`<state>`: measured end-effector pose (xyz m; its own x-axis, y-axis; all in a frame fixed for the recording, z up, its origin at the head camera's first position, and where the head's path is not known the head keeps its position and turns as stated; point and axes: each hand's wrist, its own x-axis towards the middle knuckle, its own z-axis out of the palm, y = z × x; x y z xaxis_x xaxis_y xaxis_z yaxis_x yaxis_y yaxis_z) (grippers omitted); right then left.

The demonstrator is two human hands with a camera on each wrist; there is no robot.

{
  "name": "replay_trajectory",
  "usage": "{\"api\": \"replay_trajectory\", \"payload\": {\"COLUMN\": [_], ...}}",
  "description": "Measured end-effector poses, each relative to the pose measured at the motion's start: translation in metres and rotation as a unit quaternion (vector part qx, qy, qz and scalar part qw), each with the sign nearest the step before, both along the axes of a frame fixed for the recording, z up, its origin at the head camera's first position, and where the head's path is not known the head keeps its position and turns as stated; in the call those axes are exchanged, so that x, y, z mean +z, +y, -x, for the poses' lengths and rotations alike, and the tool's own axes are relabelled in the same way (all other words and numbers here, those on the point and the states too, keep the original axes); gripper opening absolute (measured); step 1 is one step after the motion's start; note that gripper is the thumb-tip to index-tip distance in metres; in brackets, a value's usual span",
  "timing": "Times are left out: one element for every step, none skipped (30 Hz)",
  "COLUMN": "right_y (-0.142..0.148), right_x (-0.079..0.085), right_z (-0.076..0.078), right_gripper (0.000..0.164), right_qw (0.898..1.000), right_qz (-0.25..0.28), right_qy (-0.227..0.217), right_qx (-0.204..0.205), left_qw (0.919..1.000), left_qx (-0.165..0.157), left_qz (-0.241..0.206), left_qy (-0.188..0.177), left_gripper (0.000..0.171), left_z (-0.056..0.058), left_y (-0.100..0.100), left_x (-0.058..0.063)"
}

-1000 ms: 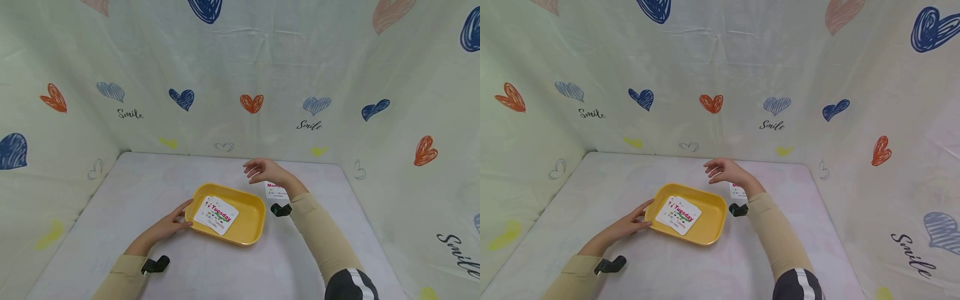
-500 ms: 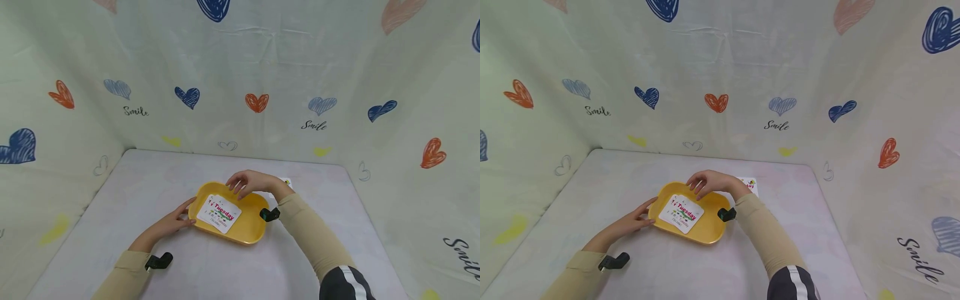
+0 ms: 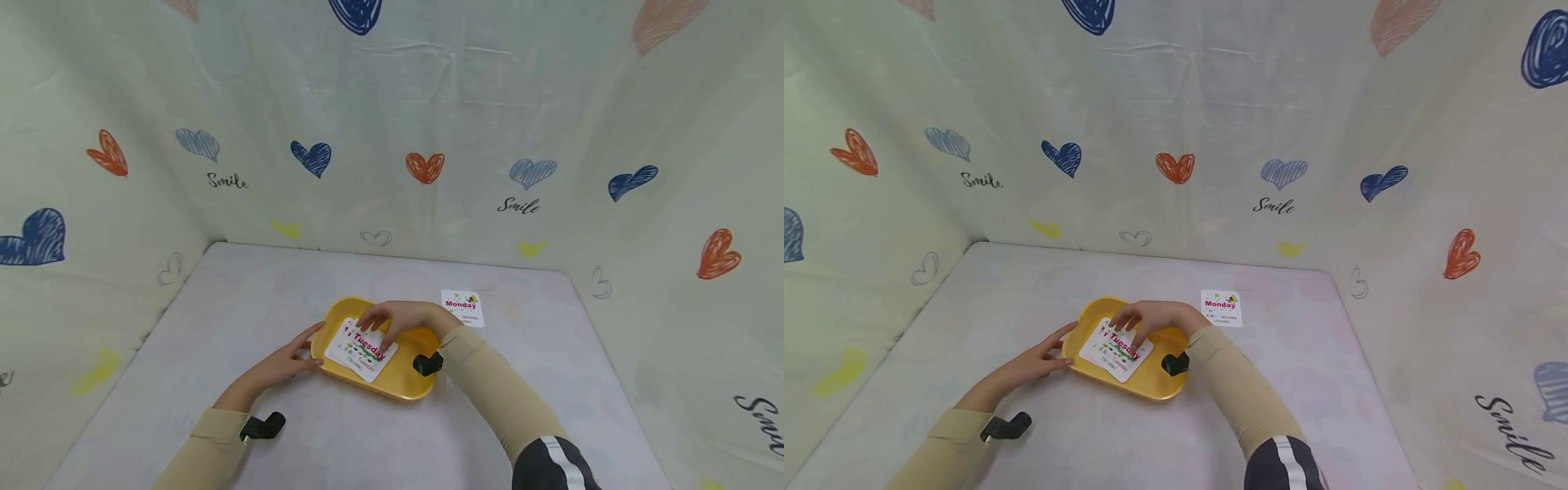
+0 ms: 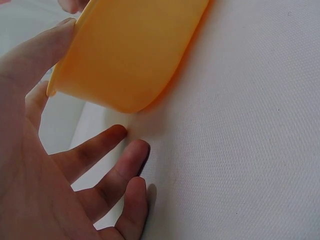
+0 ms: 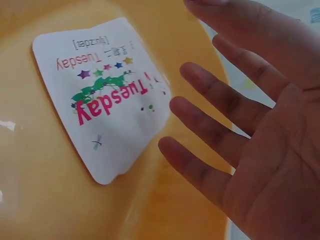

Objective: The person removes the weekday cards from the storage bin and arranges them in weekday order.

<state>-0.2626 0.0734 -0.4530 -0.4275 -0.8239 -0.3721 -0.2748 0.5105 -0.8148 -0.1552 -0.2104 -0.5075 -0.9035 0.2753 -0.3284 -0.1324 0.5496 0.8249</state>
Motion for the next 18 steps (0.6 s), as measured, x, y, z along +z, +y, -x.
{"api": "replay_trajectory", "payload": {"right_y": [-0.001, -0.002, -0.003, -0.003, -0.004, -0.004, -0.005, -0.005, -0.006, -0.007, -0.007, -0.008, -0.009, -0.010, -0.010, -0.011, -0.012, -0.012], "right_x": [-0.002, -0.003, -0.004, -0.005, -0.006, -0.007, -0.008, -0.010, -0.011, -0.013, -0.015, -0.016, -0.018, -0.020, -0.021, -0.023, -0.024, -0.025], "right_z": [0.000, -0.001, -0.001, -0.002, -0.002, -0.003, -0.003, -0.003, -0.004, -0.004, -0.004, -0.003, -0.003, -0.003, -0.002, -0.002, -0.001, -0.001], "right_gripper": [0.058, 0.060, 0.062, 0.063, 0.065, 0.066, 0.067, 0.067, 0.068, 0.068, 0.069, 0.069, 0.070, 0.071, 0.072, 0.072, 0.073, 0.073], "right_qw": [1.000, 1.000, 1.000, 0.999, 0.999, 0.998, 0.997, 0.997, 0.996, 0.995, 0.995, 0.995, 0.994, 0.994, 0.995, 0.995, 0.995, 0.995], "right_qz": [-0.009, -0.018, -0.029, -0.041, -0.052, -0.063, -0.073, -0.081, -0.088, -0.093, -0.096, -0.099, -0.102, -0.102, -0.100, -0.097, -0.094, -0.092], "right_qy": [0.004, 0.007, 0.010, 0.013, 0.013, 0.016, 0.014, 0.012, 0.013, 0.015, 0.017, 0.017, 0.018, 0.022, 0.025, 0.026, 0.028, 0.030], "right_qx": [0.002, 0.003, 0.003, 0.000, -0.004, -0.006, -0.012, -0.015, -0.017, -0.020, -0.020, -0.020, -0.022, -0.020, -0.017, -0.014, -0.010, -0.007], "left_qw": [1.0000, 1.0000, 1.0000, 1.0000, 1.0000, 1.0000, 1.0000, 0.9999, 0.9999, 0.9999, 0.9999, 0.9999, 0.9999, 0.9999, 0.9999, 0.9999, 0.9999, 0.9998], "left_qx": [0.000, 0.000, 0.000, -0.001, -0.002, -0.003, -0.003, -0.004, -0.005, -0.006, -0.006, -0.007, -0.011, -0.011, -0.011, -0.012, -0.013, -0.013], "left_qz": [-0.002, -0.003, -0.004, -0.006, -0.007, -0.007, -0.008, -0.009, -0.010, -0.010, -0.011, -0.011, -0.010, -0.009, -0.007, -0.006, -0.005, -0.005], "left_qy": [0.000, -0.001, -0.001, 0.000, 0.002, 0.002, 0.003, 0.004, 0.004, 0.004, 0.004, 0.005, 0.007, 0.007, 0.008, 0.008, 0.009, 0.010], "left_gripper": [0.080, 0.080, 0.079, 0.079, 0.079, 0.079, 0.079, 0.079, 0.079, 0.079, 0.079, 0.079, 0.079, 0.079, 0.079, 0.079, 0.079, 0.079], "left_z": [0.000, 0.000, 0.001, 0.001, 0.001, 0.001, 0.001, 0.001, 0.001, 0.001, 0.001, 0.001, 0.001, 0.001, 0.001, 0.001, 0.001, 0.001], "left_y": [0.000, 0.000, 0.000, 0.000, 0.000, 0.000, 0.000, 0.000, 0.000, 0.000, 0.000, 0.000, 0.000, 0.000, 0.000, 0.000, 0.000, 0.000], "left_x": [0.000, 0.000, 0.000, -0.001, -0.001, -0.001, -0.001, -0.002, -0.002, -0.002, -0.003, -0.003, -0.003, -0.003, -0.003, -0.003, -0.002, -0.002]}}
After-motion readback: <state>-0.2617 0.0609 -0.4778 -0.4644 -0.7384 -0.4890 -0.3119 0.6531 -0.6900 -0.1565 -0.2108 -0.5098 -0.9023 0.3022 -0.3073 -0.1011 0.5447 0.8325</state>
